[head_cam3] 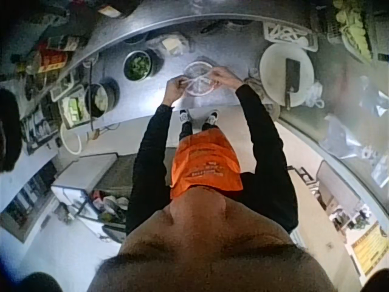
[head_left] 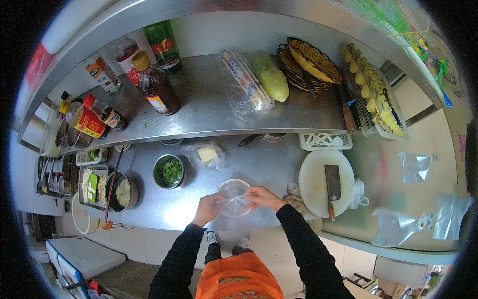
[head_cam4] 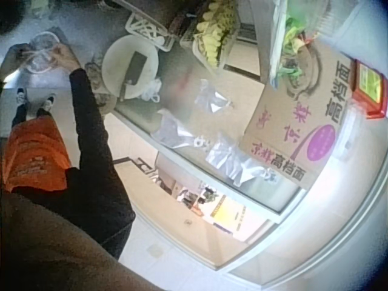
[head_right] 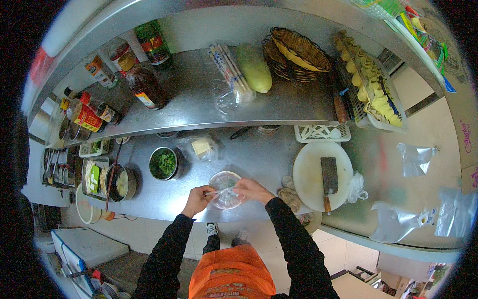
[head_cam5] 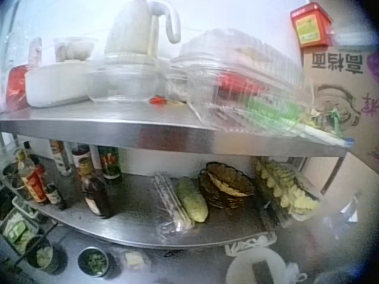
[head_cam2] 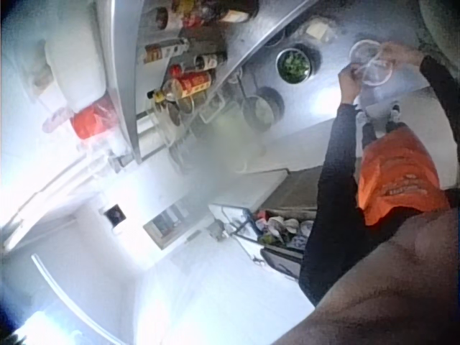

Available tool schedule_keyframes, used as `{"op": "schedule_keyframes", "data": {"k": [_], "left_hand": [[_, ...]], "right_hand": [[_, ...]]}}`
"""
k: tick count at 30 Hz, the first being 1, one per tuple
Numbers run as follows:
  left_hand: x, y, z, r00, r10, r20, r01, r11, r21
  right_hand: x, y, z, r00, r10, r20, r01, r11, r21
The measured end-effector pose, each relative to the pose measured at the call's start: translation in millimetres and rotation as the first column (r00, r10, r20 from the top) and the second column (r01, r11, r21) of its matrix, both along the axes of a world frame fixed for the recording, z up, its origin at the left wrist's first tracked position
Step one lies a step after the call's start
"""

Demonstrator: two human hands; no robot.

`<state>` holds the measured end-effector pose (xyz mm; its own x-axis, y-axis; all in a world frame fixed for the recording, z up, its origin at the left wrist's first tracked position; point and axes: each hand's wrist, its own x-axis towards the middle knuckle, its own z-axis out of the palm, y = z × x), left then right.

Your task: The person assembles a noodle bowl by ladling broth into a cup, adding noodles, a fried egg, and chopped greens. They then cover the bowl with a plastic lid and place it into a plastic bag for takeaway.

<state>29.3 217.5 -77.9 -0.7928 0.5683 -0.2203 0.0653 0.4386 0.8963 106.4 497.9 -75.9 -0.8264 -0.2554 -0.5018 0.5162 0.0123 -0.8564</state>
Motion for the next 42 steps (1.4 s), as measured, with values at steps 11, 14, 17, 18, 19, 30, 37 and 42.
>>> {"op": "schedule_keyframes", "data": {"k": [11, 14, 17, 18, 19, 30, 37, 42], "left_hand": [[6, -37, -21, 0.866, 0.165, 0.472, -0.277, 0.944, 0.179], [15, -44, -41, 0.776, 0.272, 0.568, -0.459, 0.862, 0.215], [19, -42, -44, 0.719, 0.324, 0.615, -0.519, 0.839, 0.165], [21, -40, -39, 0.757, 0.348, 0.554, -0.52, 0.834, 0.187], [24, -37, -31, 0.788, 0.37, 0.492, -0.512, 0.838, 0.189], [71, -1, 16, 0.832, -0.034, -0.554, 0.108, 0.989, 0.101], [6, -16, -20, 0.992, -0.072, 0.099, 0.057, 0.986, 0.154], [-12, 5, -9, 0.875, -0.099, -0.474, 0.108, 0.994, -0.01]], "right_hand": [[29, 19, -30, 0.986, -0.146, -0.077, 0.14, 0.987, -0.081], [36, 25, -43, 0.977, -0.18, -0.11, 0.181, 0.983, -0.001], [36, 23, -41, 0.979, -0.197, -0.058, 0.202, 0.974, 0.102], [35, 20, -37, 0.979, -0.206, 0.012, 0.198, 0.955, 0.22], [35, 15, -32, 0.972, -0.231, 0.044, 0.223, 0.965, 0.14], [35, -105, 13, 0.883, -0.411, -0.226, 0.455, 0.866, 0.205], [42, -112, 62, 0.752, -0.336, -0.568, 0.634, 0.606, 0.481], [47, -127, 67, 0.8, -0.5, -0.333, 0.599, 0.621, 0.505]]}}
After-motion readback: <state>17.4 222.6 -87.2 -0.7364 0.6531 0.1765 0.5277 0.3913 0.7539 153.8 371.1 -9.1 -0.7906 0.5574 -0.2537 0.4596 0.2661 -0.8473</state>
